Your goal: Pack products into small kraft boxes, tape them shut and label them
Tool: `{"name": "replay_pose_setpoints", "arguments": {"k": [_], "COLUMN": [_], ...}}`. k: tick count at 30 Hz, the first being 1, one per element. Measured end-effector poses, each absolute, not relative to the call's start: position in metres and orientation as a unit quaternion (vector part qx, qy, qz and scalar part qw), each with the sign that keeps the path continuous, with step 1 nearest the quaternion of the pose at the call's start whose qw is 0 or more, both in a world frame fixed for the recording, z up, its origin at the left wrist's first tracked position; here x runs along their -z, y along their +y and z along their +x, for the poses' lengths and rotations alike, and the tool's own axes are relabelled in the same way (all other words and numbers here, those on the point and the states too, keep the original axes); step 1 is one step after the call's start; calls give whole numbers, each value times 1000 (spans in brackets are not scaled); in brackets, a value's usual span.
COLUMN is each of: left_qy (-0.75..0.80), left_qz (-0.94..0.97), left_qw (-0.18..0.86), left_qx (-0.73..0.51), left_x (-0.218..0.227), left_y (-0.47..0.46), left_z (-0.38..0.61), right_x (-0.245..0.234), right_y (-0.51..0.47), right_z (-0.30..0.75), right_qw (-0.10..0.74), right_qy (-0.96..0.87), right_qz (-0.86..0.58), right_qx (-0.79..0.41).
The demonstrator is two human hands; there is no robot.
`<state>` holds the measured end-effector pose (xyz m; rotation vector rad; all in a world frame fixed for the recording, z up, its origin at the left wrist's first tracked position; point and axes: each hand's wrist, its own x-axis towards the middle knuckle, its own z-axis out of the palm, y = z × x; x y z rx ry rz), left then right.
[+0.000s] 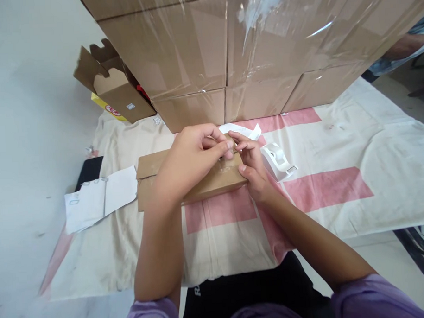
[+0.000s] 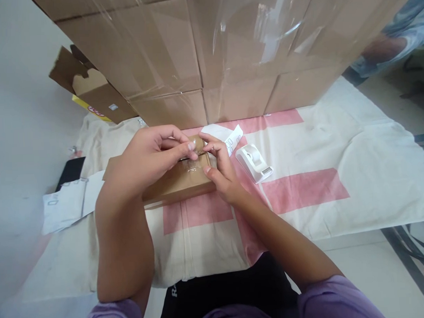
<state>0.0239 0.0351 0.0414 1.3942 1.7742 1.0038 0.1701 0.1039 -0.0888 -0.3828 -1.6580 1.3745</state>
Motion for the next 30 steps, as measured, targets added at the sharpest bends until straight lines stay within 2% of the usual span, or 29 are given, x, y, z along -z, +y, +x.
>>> {"name": "replay_pose_setpoints", "arguments": {"k": [7,14,22,30], "left_qy": [693,702,659,672], "left_qz": [519,529,505,524], "left_qw": [298,288,340,359], "left_qx": [-401,-380,-441,-382], "left_x": [-42,-38,-35,-37], "left_y": [34,38,37,38], "left_z": [25,23,21,22], "right_x": [96,90,96,95], "right_y": [107,107,111,109], "right_z": [169,176,168,169], "right_qw": [462,436,460,455], "right_qy": [-645,-710,-658,-654], "right_qz": [-165,-156,-143,-156], "right_qx": [-586,-531,-579,-584]}}
